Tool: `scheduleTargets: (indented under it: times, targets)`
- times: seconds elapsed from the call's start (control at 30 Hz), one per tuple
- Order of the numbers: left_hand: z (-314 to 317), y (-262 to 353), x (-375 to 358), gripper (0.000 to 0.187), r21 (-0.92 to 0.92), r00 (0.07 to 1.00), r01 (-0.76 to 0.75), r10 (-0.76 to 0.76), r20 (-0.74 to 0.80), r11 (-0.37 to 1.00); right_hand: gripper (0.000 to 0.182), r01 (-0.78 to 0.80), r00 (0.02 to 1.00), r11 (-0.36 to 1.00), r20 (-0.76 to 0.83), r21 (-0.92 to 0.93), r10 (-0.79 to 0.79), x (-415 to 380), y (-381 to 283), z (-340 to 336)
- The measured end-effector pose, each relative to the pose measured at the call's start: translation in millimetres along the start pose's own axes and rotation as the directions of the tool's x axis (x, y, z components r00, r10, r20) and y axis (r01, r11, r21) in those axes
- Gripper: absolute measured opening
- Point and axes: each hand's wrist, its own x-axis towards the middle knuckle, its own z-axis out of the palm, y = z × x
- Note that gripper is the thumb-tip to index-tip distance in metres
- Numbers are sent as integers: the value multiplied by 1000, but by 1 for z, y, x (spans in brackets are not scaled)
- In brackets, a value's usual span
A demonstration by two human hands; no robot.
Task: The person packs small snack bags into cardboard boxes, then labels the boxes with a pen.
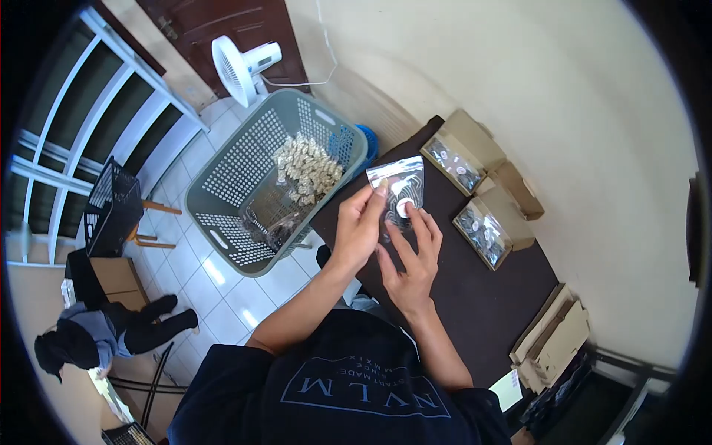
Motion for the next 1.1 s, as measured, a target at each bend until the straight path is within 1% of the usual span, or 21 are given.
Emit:
scheduleTargets:
  times: [0.07, 0.13, 0.2, 0.27, 0.3, 0.33, 0.37, 0.4, 0.43, 0.47, 0.5, 0.53, 0.6, 0.67, 0.73, 0.8, 0.9, 0.93, 1.0, 1.03, 1.1]
  targets:
    - [11, 7, 2, 30, -41, 999, -52, 52, 12, 998, 33, 14, 999, 998, 35, 66, -16, -6, 2, -23]
    - [17, 15, 0, 31, -78, 992, -86, 92, 83, 993, 26, -31, 997, 997, -63, 67, 35, -11, 11, -45]
    - [20, 24, -2, 31, -12, 982, -114, 115, 151, 993, 31, -329, 886, 825, -152, 459, 438, -13, 18, -51]
    - [35, 40, -10, 31, -28, 949, -105, 109, 295, 994, 40, -372, 867, 662, -10, 651, 498, -1, 24, -69]
    - [41, 44, -13, 29, 8, 927, -157, 145, 346, 988, 36, -340, 882, 609, 18, 717, 471, 6, 21, -77]
    - [42, 44, -11, 25, 95, 875, -303, 238, 421, 948, 32, -305, 898, 551, 42, 777, 437, 12, 19, -83]
    - [47, 45, -12, 23, 164, 871, -339, 243, 427, 926, 32, -293, 898, 555, 25, 779, 439, 19, 20, -89]
    - [55, 51, -17, 21, 232, 868, -372, 248, 431, 899, 27, -342, 906, 589, 91, 732, 414, 23, 22, -94]
    - [58, 51, -20, 21, 229, 862, -376, 248, 442, 898, 22, -386, 908, 625, 159, 678, 388, 27, 22, -100]
    - [63, 52, -21, 20, 167, 895, -291, 207, 395, 942, 22, -374, 912, 631, 145, 680, 385, 33, 20, -104]
    - [66, 54, -21, 19, 99, 923, -206, 159, 351, 973, 18, -365, 902, 526, 153, 768, 403, 38, 17, -106]
    - [71, 55, -22, 19, 98, 919, -212, 164, 358, 972, 14, -353, 891, 409, 169, 842, 421, 41, 16, -108]
    - [78, 56, -22, 19, 57, 939, -227, 203, 279, 972, 13, -347, 897, 459, 146, 818, 418, 45, 17, -107]
    - [82, 58, -21, 19, 118, 930, -295, 257, 262, 948, 8, -272, 910, 523, 40, 808, 412, 51, 13, -108]
    - [89, 65, -20, 21, 177, 856, -502, 458, 238, 846, 7, -266, 916, 494, 57, 828, 398, 57, 9, -114]
    - [91, 75, -21, 20, 265, 823, -562, 496, 277, 784, 9, -209, 940, 519, 23, 829, 341, 61, 8, -117]
    - [95, 81, -6, 25, 315, 573, -817, 740, 353, 483, 11, -120, 967, 525, -21, 842, 256, 69, 2, -123]
    - [96, 82, -4, 25, 313, 567, -821, 745, 351, 477, 11, -114, 968, 527, -24, 842, 248, 73, -5, -125]
    - [101, 84, -2, 24, 300, 517, -849, 802, 300, 435, 12, -144, 920, 670, -150, 729, 361, 78, -22, -125]
    - [104, 84, -1, 24, 296, 509, -854, 806, 302, 428, 14, -22, 903, 789, -326, 614, 279, 75, -17, -120]
    - [106, 82, -3, 22, 347, 404, -884, 886, 228, 313, 14, 7, 911, 796, -332, 606, 245, 68, -19, -122]
